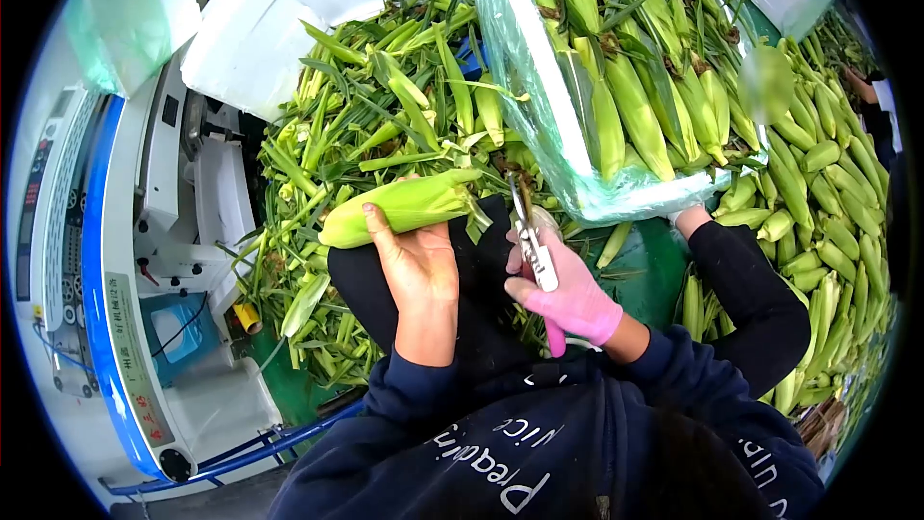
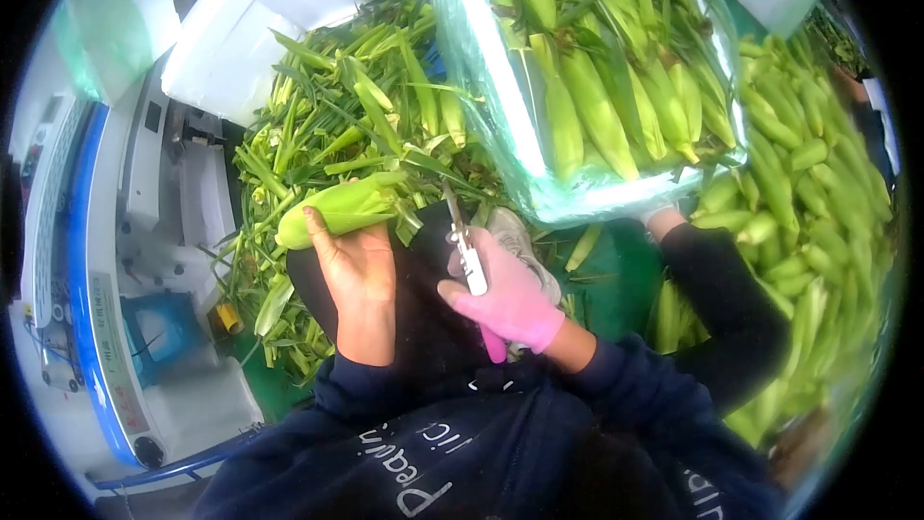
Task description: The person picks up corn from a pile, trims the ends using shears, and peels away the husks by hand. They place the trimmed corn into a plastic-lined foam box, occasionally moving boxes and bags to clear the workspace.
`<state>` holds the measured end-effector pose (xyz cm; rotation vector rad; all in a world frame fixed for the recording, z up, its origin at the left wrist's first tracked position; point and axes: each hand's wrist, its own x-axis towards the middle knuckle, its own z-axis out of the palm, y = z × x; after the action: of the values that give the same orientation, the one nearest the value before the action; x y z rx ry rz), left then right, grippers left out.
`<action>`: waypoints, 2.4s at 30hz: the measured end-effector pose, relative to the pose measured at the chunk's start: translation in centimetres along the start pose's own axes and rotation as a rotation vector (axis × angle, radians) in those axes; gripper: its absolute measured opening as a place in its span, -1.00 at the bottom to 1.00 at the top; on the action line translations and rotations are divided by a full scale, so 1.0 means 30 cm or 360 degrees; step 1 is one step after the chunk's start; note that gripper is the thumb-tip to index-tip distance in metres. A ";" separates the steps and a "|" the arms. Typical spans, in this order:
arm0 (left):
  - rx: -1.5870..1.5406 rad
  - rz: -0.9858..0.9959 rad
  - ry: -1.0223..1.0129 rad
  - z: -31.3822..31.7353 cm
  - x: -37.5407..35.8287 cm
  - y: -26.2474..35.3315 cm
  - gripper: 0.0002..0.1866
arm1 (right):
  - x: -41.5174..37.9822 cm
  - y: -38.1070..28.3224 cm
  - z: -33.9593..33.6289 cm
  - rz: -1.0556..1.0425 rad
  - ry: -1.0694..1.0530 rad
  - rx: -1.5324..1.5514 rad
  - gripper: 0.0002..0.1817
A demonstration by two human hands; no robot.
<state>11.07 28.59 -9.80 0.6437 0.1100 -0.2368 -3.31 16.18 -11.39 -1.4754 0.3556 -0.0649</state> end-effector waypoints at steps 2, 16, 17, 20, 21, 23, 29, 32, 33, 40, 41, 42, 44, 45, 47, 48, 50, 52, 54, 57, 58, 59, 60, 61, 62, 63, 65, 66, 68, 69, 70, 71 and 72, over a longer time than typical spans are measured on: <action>0.0001 0.0062 0.0035 0.019 0.004 0.004 -0.39 | -0.025 -0.019 -0.004 0.0014 -0.0022 -0.0347 -0.39; -0.0127 -0.0129 -0.0006 0.053 -0.028 -0.055 -0.37 | 0.128 -0.046 0.060 -0.0943 0.0648 -0.0810 -0.31; -0.0156 -0.0143 0.0015 0.060 -0.031 -0.052 -0.38 | 0.130 -0.048 0.047 -0.0905 0.0594 -0.0768 -0.36; -0.0219 -0.0202 0.0037 0.059 -0.027 -0.065 -0.40 | 0.116 -0.059 0.044 -0.0694 0.0450 -0.0515 -0.45; -0.0239 -0.0222 0.0024 0.044 -0.016 -0.065 -0.40 | 0.118 -0.057 0.038 -0.0678 0.0401 -0.0554 -0.45; -0.0233 -0.0235 0.0028 0.030 0.001 -0.062 -0.41 | 0.109 -0.071 0.004 -0.0558 0.0261 -0.0586 -0.45; -0.0063 -0.0081 0.0009 0.030 0.022 -0.026 -0.40 | 0.062 -0.083 -0.079 -0.0251 -0.0197 -0.0561 -0.37; 0.0250 -0.0106 0.0066 0.037 -0.005 -0.039 -0.43 | 0.062 -0.083 -0.058 -0.0418 -0.0080 -0.0481 -0.37; 0.0281 -0.0177 0.0071 0.034 -0.015 -0.039 -0.46 | 0.060 -0.100 -0.064 -0.0418 -0.0022 -0.0652 -0.42; 0.0156 -0.0401 0.0071 0.040 -0.046 -0.042 -0.45 | -0.079 -0.069 -0.169 0.0475 -0.0148 0.0808 -0.64; 0.0150 -0.0439 0.0090 0.044 -0.059 -0.059 -0.43 | -0.113 -0.030 -0.164 0.0315 -0.0094 0.0895 -0.62; 0.0160 -0.0492 0.0051 0.058 -0.077 -0.078 -0.43 | -0.143 0.007 -0.163 0.0152 -0.0027 0.0982 -0.59; 0.0186 -0.0641 -0.0020 0.088 -0.144 -0.128 -0.42 | -0.226 -0.047 -0.175 0.0210 0.0260 0.0832 -0.67; 0.0239 -0.0710 -0.0072 0.110 -0.184 -0.159 -0.40 | -0.254 -0.057 -0.186 0.0180 0.0335 0.0867 -0.71; 0.0395 -0.0843 -0.0079 0.120 -0.265 -0.216 -0.39 | -0.301 -0.062 -0.216 0.0071 0.0541 0.0906 -0.77; 0.0466 -0.0947 -0.0138 0.136 -0.299 -0.252 -0.39 | -0.348 -0.134 -0.261 0.0327 0.0429 0.0808 -0.74; 0.0518 -0.1154 -0.0318 0.128 -0.367 -0.304 -0.38 | -0.404 -0.133 -0.322 0.0400 0.0334 0.0573 -0.61; 0.0474 -0.1385 -0.0463 0.141 -0.403 -0.347 -0.36 | -0.457 -0.062 -0.332 -0.0036 0.0504 0.0604 -0.53; 0.0686 -0.1349 -0.0360 0.182 -0.463 -0.392 -0.36 | -0.471 0.060 -0.332 -0.0484 0.0715 0.0595 -0.57; 0.0896 -0.1334 -0.0591 0.141 -0.483 -0.455 -0.33 | -0.579 0.043 -0.351 -0.0041 0.0733 0.0912 -0.60; 0.0989 -0.1353 -0.0667 0.137 -0.483 -0.478 -0.31 | -0.605 0.041 -0.350 0.0105 0.0836 0.0909 -0.62; 0.1139 -0.1475 -0.0630 0.156 -0.476 -0.506 -0.27 | -0.608 0.071 -0.351 0.0072 0.0879 0.0971 -0.62; 0.1511 -0.1535 -0.0556 0.190 -0.472 -0.517 -0.27 | -0.600 0.100 -0.355 0.0041 0.0906 0.1041 -0.62; 0.1825 -0.1524 -0.0917 0.125 -0.405 -0.520 -0.31 | -0.601 0.088 -0.377 0.0021 0.0983 0.1000 -0.63; 0.2144 -0.1501 -0.1284 0.064 -0.329 -0.520 -0.31 | -0.594 0.079 -0.402 -0.0011 0.1062 0.0959 -0.64; 0.2204 -0.1124 -0.1350 0.089 -0.351 -0.506 -0.34 | -0.582 0.104 -0.423 -0.0037 0.1089 0.0942 -0.65; 0.2191 -0.0801 -0.1346 0.156 -0.446 -0.506 -0.53 | -0.563 0.126 -0.449 -0.0017 0.1110 0.0916 -0.67; 0.2320 -0.0426 -0.1478 0.192 -0.504 -0.524 -0.65 | -0.545 0.149 -0.441 0.0001 0.1107 0.0859 -0.68; 0.2527 0.0113 -0.1693 0.265 -0.573 -0.523 -0.68 | -0.526 0.172 -0.413 -0.0268 0.1102 0.0569 -0.69; 0.2632 0.0119 -0.1714 0.275 -0.559 -0.502 -0.67 | -0.531 0.135 -0.394 -0.0115 0.1130 0.0611 -0.67; 0.2737 0.0123 -0.1734 0.277 -0.547 -0.493 -0.67 | -0.521 0.134 -0.381 -0.0103 0.1175 0.0695 -0.67; 0.2835 0.0124 -0.1763 0.273 -0.540 -0.485 -0.66 | -0.525 0.117 -0.376 -0.0049 0.1138 0.0744 -0.67; 0.2832 0.0152 -0.1804 0.265 -0.534 -0.479 -0.66 | -0.527 0.102 -0.376 -0.0001 0.1111 0.0792 -0.67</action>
<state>-7.82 15.60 -9.01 2.1459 -1.3813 -0.5603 -21.87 9.74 -11.92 -0.9195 0.8355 -0.6347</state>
